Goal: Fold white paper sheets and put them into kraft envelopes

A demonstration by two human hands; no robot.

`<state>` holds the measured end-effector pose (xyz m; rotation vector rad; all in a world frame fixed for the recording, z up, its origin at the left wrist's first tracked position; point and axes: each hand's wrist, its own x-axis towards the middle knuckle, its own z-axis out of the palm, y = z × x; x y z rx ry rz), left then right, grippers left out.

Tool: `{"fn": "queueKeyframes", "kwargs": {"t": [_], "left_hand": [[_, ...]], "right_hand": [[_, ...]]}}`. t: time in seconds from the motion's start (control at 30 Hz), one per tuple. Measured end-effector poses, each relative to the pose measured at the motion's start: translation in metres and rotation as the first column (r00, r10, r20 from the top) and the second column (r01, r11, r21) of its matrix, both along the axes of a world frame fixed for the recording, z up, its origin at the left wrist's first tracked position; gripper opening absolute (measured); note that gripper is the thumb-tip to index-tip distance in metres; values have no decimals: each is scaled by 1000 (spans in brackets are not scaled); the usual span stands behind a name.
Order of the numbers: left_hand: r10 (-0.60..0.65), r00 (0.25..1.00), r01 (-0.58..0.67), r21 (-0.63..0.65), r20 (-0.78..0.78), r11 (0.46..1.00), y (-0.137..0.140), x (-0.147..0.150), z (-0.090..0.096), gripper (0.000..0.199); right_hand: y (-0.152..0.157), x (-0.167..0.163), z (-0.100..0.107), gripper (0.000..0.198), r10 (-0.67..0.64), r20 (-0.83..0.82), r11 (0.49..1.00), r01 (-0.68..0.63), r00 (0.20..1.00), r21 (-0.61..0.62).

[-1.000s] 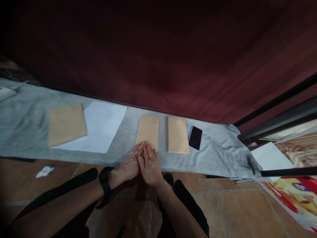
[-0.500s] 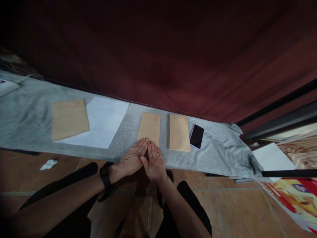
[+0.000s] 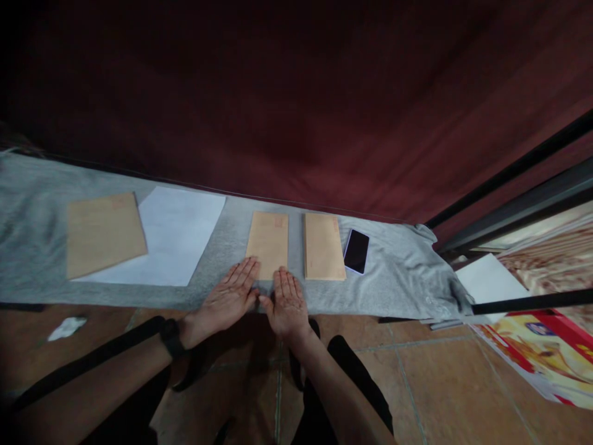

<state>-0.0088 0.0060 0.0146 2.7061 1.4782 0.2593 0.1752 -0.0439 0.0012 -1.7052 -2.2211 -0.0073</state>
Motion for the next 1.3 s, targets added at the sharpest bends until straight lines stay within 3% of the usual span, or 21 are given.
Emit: {"fn": "queueKeyframes", "kwargs": {"t": [0.2,0.43,0.63,0.87,1.3], "left_hand": [[78,996,-79,-18,-46,997,1,-1,4,60],[65,997,-67,85,33,994,10,2,6,60],[-93,992,86,75,87,993,33,19,8,60],[-95,994,97,-44,47,994,46,38,0,59],[-141,987,146,-64,82,987,51,32,8,53]], "right_hand": [[1,-4,3,63,-94,21,996,94,995,9],[10,-6,14,53,-154,-86,987,150,984,-50],[34,-1,23,51,-82,-198,996,73,977,-52],[56,-5,20,50,-47,-219,992,21,975,-122],[56,7,24,31,22,-322,992,-60,947,-110]]}}
